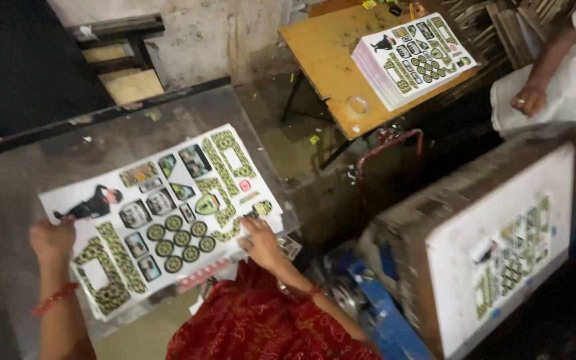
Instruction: Manually placing sheets of printed stickers into a stamping or cutting machine and removing them after the process.
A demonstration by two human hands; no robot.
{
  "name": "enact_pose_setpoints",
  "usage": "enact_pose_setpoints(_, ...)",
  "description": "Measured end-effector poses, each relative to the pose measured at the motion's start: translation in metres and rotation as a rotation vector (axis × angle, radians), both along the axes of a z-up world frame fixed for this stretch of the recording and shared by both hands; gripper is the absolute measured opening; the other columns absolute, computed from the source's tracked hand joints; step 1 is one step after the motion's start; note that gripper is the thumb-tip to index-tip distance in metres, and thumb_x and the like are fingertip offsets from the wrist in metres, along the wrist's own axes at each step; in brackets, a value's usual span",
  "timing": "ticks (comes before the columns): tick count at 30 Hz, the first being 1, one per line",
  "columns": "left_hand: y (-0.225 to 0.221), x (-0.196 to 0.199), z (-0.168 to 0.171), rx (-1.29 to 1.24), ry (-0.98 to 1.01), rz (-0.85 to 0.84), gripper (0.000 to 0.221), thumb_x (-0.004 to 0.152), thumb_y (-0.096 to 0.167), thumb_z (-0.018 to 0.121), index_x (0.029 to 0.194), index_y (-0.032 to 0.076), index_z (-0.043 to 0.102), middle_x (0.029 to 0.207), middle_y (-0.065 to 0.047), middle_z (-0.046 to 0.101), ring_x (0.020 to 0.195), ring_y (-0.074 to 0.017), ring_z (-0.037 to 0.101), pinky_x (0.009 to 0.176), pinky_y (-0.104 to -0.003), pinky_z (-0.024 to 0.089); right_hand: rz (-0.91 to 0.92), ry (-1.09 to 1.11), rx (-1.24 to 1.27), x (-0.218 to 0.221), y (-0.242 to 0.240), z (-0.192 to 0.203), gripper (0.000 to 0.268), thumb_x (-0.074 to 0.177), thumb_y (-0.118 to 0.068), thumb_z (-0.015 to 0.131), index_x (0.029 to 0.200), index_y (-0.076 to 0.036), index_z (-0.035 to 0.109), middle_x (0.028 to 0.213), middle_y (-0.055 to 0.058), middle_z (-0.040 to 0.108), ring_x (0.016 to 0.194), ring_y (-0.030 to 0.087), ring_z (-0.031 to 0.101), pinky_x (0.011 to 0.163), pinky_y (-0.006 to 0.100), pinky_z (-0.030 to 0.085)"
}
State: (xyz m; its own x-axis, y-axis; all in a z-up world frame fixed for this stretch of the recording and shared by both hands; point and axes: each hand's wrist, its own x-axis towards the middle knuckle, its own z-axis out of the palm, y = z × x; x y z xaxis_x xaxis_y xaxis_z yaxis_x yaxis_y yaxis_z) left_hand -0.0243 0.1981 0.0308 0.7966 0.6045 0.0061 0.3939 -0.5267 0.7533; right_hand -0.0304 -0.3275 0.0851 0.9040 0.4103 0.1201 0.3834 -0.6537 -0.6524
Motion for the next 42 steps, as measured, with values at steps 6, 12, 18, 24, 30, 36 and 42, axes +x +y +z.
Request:
enact_pose_setpoints(6, 0.053, 0.043, -0.037, 0.640, -0.047, 0.084, 0.054, 0.088, 0.025, 0.079, 0.129, -0.009, 0.069, 0.108, -0.037, 0.068, 0.092, -0.0497, 0.068, 0.080, -0.056, 0.054, -0.146, 0.105, -0.150, 0.028, -0.019, 0.027, 0.114, 0.059, -0.022, 0.093, 0.153, 0.000, 0.032, 0.152, 0.028, 0.042, 0.140, 0.045, 0.041, 0.115, 0.047, 0.034)
enact_pose_setpoints(12, 0.043, 0.090, -0.041, 0.328, 0.222, -0.271, 0.034, 0.109, 0.033, 0.050, 0.123, 0.017, 0.076, 0.118, -0.028, 0.071, 0.110, -0.0478, 0.067, 0.098, -0.055, 0.052, -0.307, 0.174, -0.387, 0.036, -0.020, -0.014, 0.117, 0.064, -0.024, 0.095, 0.155, 0.002, 0.026, 0.152, 0.033, 0.038, 0.138, 0.044, 0.042, 0.110, 0.045, 0.038)
enact_pose_setpoints(18, 0.040, 0.091, -0.042, 0.441, 0.301, -0.294, 0.033, 0.107, 0.027, 0.050, 0.124, 0.020, 0.077, 0.112, -0.029, 0.072, 0.101, -0.0465, 0.071, 0.089, -0.054, 0.054, -0.404, 0.275, -0.253, 0.024, -0.026, 0.037, 0.101, 0.066, -0.024, 0.092, 0.151, -0.005, 0.041, 0.134, 0.027, 0.060, 0.124, 0.040, 0.060, 0.102, 0.042, 0.049)
enact_pose_setpoints(24, -0.103, 0.065, 0.026, 0.509, -0.058, -0.141, 0.043, 0.098, 0.021, 0.066, 0.138, 0.005, 0.067, 0.140, -0.033, 0.057, 0.122, -0.0547, 0.052, 0.090, -0.068, 0.042, -0.566, 0.018, 0.138, -0.015, -0.085, 0.009, 0.038, 0.089, -0.007, 0.072, 0.126, -0.002, 0.070, 0.106, 0.021, 0.072, 0.090, 0.031, 0.071, 0.079, 0.036, 0.056)
enact_pose_setpoints(30, -0.318, 0.067, 0.050, 0.438, -0.321, -0.468, 0.050, 0.098, 0.017, 0.064, 0.146, 0.007, 0.058, 0.149, -0.029, 0.050, 0.135, -0.0491, 0.044, 0.109, -0.063, 0.036, -1.025, 0.214, 0.601, -0.083, -0.208, -0.078, 0.021, 0.099, -0.020, 0.062, 0.089, -0.003, 0.068, 0.070, 0.000, 0.063, 0.062, 0.010, 0.055, 0.058, 0.029, 0.047)
enact_pose_setpoints(36, -0.482, 0.053, 0.083, 0.253, -0.355, -0.777, 0.041, 0.094, 0.016, 0.066, 0.134, 0.008, 0.061, 0.149, -0.027, 0.051, 0.132, -0.0481, 0.044, 0.111, -0.062, 0.036, -1.325, -0.305, 0.897, -0.202, -0.442, -0.009, 0.042, 0.108, -0.027, 0.065, 0.073, -0.012, 0.046, 0.069, -0.005, 0.043, 0.067, 0.010, 0.038, 0.058, 0.031, 0.030)
enact_pose_setpoints(42, -0.584, 0.036, 0.002, 0.190, -0.321, -0.977, 0.043, 0.098, 0.019, 0.063, 0.141, 0.011, 0.060, 0.128, -0.014, 0.058, 0.131, -0.0383, 0.056, 0.116, -0.055, 0.044, -1.468, -0.779, 0.489, -0.261, -0.583, 0.151, 0.039, 0.121, -0.029, 0.053, 0.099, 0.002, 0.065, 0.082, 0.004, 0.061, 0.074, 0.012, 0.049, 0.072, 0.030, 0.038)
